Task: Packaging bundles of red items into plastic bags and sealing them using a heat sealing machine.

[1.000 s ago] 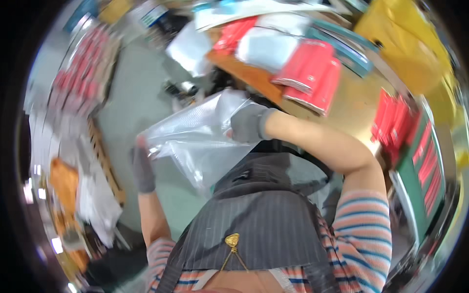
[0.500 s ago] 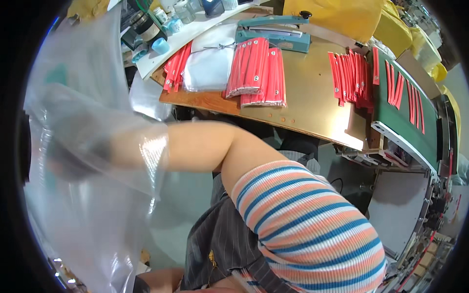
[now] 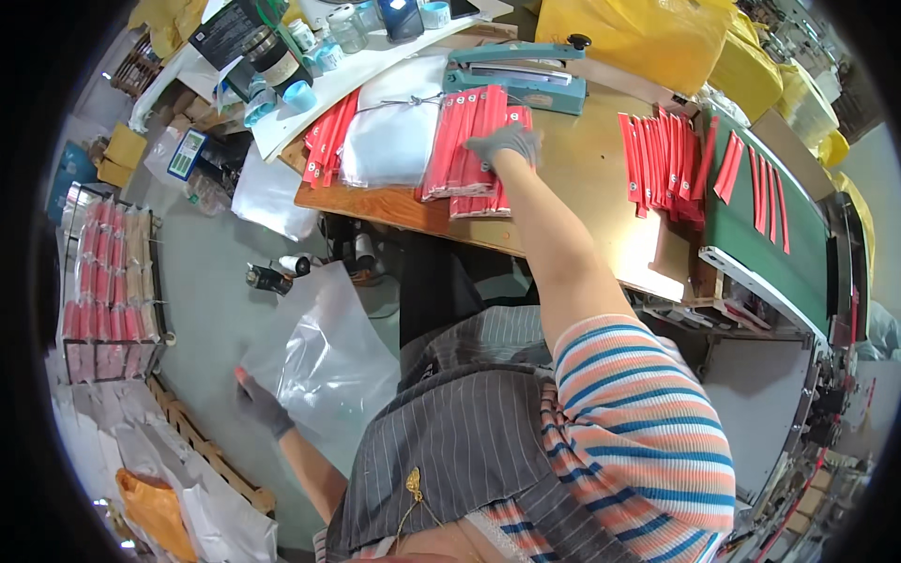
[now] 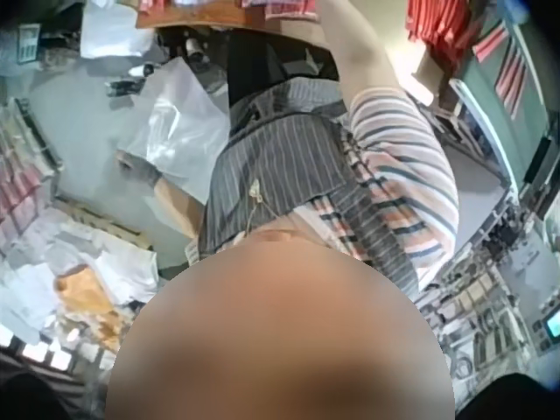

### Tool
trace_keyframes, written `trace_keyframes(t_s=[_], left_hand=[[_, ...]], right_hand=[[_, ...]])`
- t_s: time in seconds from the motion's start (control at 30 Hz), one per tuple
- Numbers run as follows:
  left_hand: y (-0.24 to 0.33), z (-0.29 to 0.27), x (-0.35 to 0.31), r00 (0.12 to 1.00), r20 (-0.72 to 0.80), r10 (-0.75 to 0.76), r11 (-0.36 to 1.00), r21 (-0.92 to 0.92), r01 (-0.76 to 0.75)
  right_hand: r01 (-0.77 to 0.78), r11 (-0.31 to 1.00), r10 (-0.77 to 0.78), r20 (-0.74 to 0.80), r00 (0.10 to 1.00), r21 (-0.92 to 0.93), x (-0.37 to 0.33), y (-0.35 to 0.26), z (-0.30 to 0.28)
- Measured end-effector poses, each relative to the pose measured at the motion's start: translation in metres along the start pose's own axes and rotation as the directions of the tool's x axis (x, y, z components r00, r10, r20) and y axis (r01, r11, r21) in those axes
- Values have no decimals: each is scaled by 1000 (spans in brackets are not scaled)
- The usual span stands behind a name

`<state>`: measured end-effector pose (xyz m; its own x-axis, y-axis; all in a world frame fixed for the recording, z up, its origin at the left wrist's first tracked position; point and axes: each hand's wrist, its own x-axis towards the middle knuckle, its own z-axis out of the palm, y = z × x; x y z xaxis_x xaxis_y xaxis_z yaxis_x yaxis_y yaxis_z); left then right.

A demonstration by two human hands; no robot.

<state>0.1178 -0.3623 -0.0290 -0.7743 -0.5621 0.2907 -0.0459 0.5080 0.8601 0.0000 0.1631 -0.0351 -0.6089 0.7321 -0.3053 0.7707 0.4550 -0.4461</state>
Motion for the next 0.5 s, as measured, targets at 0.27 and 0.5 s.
trace_keyframes(t_s=[0.27,0.5], left_hand=[[-76,2,-29,868,484,-110,918,385,-98],[-28,-1,-67,945,199,-259,955,199,220]], right_hand=[[-82,931,-30,299,954,356,-33,69,4],[-114,565,-351,363,863,817,-85,118,6]])
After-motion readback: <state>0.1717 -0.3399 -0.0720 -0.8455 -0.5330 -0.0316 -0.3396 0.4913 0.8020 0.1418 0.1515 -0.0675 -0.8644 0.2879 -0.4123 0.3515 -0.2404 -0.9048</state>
